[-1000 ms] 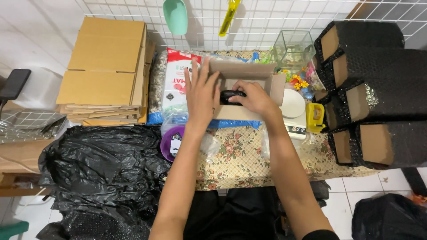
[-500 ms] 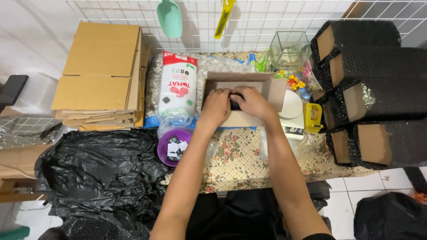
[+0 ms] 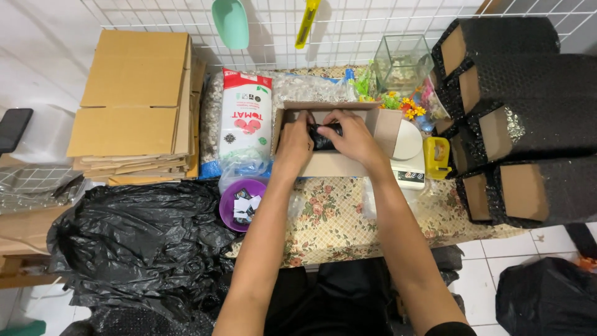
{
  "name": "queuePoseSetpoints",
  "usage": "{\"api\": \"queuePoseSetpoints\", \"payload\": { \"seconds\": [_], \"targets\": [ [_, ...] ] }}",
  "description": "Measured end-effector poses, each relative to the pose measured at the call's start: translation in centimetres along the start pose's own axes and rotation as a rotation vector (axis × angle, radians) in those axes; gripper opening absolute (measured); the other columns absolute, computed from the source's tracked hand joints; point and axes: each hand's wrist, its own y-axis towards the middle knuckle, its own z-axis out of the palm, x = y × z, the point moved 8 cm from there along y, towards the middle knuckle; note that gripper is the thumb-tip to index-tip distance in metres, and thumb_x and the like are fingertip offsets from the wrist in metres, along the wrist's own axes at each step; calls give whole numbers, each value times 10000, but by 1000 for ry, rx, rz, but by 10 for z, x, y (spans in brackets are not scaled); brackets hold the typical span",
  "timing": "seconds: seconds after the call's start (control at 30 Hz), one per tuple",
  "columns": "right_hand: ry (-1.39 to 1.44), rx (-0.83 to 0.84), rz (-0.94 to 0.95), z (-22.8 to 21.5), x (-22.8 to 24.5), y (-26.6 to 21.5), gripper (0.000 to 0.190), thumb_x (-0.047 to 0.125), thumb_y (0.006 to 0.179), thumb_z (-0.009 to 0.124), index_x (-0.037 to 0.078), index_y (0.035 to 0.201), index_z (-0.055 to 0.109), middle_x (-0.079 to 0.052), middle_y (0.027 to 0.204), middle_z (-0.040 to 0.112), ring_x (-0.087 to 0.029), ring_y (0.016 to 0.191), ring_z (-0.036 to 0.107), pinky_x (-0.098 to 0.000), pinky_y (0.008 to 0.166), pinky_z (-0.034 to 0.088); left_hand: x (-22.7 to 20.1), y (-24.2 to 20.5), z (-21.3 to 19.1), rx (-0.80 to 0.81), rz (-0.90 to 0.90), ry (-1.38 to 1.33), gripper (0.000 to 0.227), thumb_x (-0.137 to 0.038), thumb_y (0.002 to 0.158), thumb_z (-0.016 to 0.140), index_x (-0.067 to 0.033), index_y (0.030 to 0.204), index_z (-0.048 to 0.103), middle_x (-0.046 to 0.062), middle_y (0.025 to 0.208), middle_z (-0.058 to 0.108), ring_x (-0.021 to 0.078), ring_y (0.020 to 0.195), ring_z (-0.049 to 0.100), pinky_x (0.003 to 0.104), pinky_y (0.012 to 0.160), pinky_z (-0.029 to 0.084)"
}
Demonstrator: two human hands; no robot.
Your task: Assembling a small cardboard box and packing a small item inside it
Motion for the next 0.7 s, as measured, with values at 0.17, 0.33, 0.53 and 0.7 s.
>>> {"api": "queuePoseSetpoints", "payload": {
  "seconds": [0.17,0.33,0.53,0.7],
  "targets": [
    [-5,-8,-12,3,-2,0,217,208,1013,650,18,1108,697,-231,1089,708,-416,1121,659,-511,972,513,8,10,5,-94,97,-45,166,96,909,541,-2,1034,590,326,1087,618,509,1024,666,535,825,570],
    [3,-51,-10,4,-6,2,198,190,1003,672,12,1065,733,-236,1046,729,-426,1074,677,-506,936,530,11,3,30,-226,256,145,169,-49,913,603,-16,1069,658,262,1100,583,502,950,663,537,771,581],
    [-84,-79,-71,3,-9,3,200,172,1035,582,83,984,754,-213,973,748,-431,1017,676,-518,893,538,30,27,49,-82,215,224,322,-241,920,657,-40,1164,720,234,1153,611,459,988,678,500,806,601],
    [-366,-139,-104,-11,10,-16,200,186,1008,620,46,1081,743,-182,1066,721,-368,1028,681,-431,846,571,39,35,53,-15,112,186,373,-211,844,715,-45,1177,742,248,1133,625,446,957,697,474,760,613]
  ]
}}
